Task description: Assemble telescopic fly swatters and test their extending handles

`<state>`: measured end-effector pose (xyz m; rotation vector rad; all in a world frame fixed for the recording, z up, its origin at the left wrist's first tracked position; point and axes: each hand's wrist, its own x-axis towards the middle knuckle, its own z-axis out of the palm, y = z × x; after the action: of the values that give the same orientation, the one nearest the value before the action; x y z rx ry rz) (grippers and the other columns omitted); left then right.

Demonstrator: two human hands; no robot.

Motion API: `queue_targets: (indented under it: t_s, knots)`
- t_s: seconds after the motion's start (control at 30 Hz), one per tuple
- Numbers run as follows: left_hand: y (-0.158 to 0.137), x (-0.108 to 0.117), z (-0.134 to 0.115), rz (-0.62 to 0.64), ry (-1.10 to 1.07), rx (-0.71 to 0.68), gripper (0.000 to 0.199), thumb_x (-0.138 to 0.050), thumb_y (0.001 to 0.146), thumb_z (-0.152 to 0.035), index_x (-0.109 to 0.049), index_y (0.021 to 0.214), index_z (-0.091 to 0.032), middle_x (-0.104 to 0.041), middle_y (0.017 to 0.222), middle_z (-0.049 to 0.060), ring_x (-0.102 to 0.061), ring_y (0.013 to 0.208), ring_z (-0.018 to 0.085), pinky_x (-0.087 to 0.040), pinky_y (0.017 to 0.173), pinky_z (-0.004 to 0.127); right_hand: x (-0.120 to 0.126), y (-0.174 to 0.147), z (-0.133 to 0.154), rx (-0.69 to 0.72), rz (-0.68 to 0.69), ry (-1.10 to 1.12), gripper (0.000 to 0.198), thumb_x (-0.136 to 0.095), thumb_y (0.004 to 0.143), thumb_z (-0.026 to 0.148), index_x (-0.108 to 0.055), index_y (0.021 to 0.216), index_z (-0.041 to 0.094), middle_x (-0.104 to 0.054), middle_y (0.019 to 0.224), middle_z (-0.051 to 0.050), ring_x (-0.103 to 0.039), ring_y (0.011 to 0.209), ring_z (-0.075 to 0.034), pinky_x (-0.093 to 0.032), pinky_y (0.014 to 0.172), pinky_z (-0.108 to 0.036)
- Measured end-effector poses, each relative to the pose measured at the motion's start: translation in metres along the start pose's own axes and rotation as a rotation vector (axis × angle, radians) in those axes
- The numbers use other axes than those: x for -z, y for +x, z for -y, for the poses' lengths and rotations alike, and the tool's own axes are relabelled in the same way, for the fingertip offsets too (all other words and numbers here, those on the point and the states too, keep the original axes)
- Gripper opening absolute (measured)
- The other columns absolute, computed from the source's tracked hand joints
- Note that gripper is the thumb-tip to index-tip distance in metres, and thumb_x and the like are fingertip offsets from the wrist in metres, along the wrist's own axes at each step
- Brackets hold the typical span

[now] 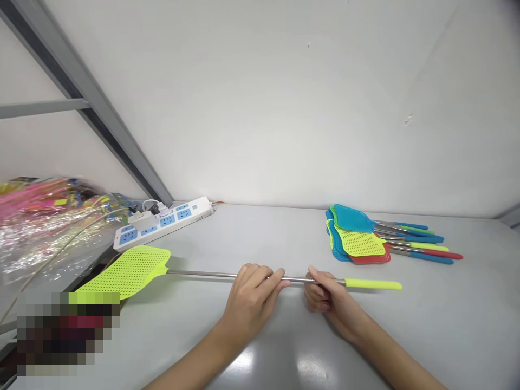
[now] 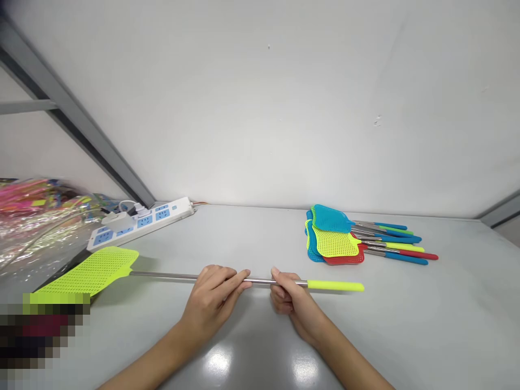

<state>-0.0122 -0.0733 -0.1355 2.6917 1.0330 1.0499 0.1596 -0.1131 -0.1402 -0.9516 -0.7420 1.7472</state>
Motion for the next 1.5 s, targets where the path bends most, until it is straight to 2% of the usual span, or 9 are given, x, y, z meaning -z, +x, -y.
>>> queue_targets:
  t_s: [0.3, 0.57, 1.0, 1.1, 1.27, 1.4, 1.5]
  knots:
    - [0.000, 0.005, -0.002, -0.020, -0.004, -0.006, 0.014, -0.050, 0.079, -0.021, -0.057, 0.092, -0.021, -0.056, 0.069, 0.000, -0.045, 0.063, 0.011, -0.034, 0.065, 0.027, 0.000, 0.002, -0.007, 0.025, -0.011, 0.032, 0.044, -0.041, 0.081, 0.039, -0.032, 0.045, 0.017, -0.020, 0.043, 0.007, -0.015, 0.041, -0.007, -0.010, 0.044, -0.027]
    - [-0.003, 0.000, -0.005, -0.039, -0.022, -0.017, 0.016, -0.049, 0.079, -0.017, -0.055, 0.094, -0.020, -0.056, 0.070, 0.000, -0.046, 0.065, 0.012, -0.034, 0.065, 0.028, -0.005, -0.001, -0.006, -0.038, 0.080, 0.051, 0.042, -0.038, 0.082, 0.041, -0.035, 0.047, 0.017, -0.025, 0.044, 0.006, -0.017, 0.041, -0.007, -0.012, 0.044, -0.026]
    - [-0.002, -0.001, -0.011, -0.051, 0.073, -0.030, 0.013, -0.053, 0.076, -0.024, -0.058, 0.088, -0.023, -0.056, 0.069, -0.001, -0.047, 0.063, 0.013, -0.030, 0.062, 0.030, -0.010, -0.001, -0.015, -0.085, 0.074, 0.159, 0.042, -0.037, 0.081, 0.042, -0.036, 0.048, 0.017, -0.028, 0.044, 0.006, -0.018, 0.042, -0.007, -0.013, 0.045, -0.025]
    - [-0.001, -0.001, -0.012, -0.029, 0.094, -0.045, 0.014, -0.053, 0.076, -0.028, -0.058, 0.088, -0.023, -0.055, 0.069, -0.001, -0.047, 0.062, 0.013, -0.031, 0.061, 0.029, -0.011, -0.001, -0.017, -0.112, 0.072, 0.180, 0.042, -0.037, 0.081, 0.043, -0.036, 0.048, 0.017, -0.027, 0.044, 0.006, -0.018, 0.042, -0.007, -0.013, 0.045, -0.025]
    - [0.001, 0.001, -0.015, 0.001, 0.083, -0.080, 0.013, -0.049, 0.078, -0.022, -0.057, 0.090, -0.022, -0.055, 0.068, -0.001, -0.047, 0.060, 0.011, -0.032, 0.059, 0.027, -0.014, -0.002, -0.020, -0.126, 0.064, 0.191, 0.043, -0.039, 0.080, 0.046, -0.034, 0.048, 0.017, -0.025, 0.044, 0.006, -0.016, 0.042, -0.007, -0.013, 0.045, -0.024]
    - [0.001, 0.003, -0.017, -0.005, 0.081, -0.103, 0.007, -0.048, 0.079, -0.019, -0.055, 0.081, -0.020, -0.055, 0.064, -0.002, -0.044, 0.055, 0.010, -0.029, 0.055, 0.027, -0.016, -0.002, -0.021, -0.132, 0.098, 0.200, 0.042, -0.038, 0.080, 0.045, -0.035, 0.049, 0.017, -0.024, 0.044, 0.007, -0.016, 0.042, -0.007, -0.013, 0.044, -0.024]
    - [0.000, 0.004, -0.017, -0.014, 0.147, -0.107, 0.010, -0.048, 0.080, -0.020, -0.053, 0.072, -0.020, -0.051, 0.057, -0.003, -0.038, 0.050, 0.010, -0.024, 0.051, 0.027, -0.016, -0.003, -0.020, -0.128, 0.127, 0.178, 0.040, -0.042, 0.080, 0.042, -0.035, 0.049, 0.017, -0.023, 0.045, 0.007, -0.015, 0.042, -0.007, -0.012, 0.043, -0.024]
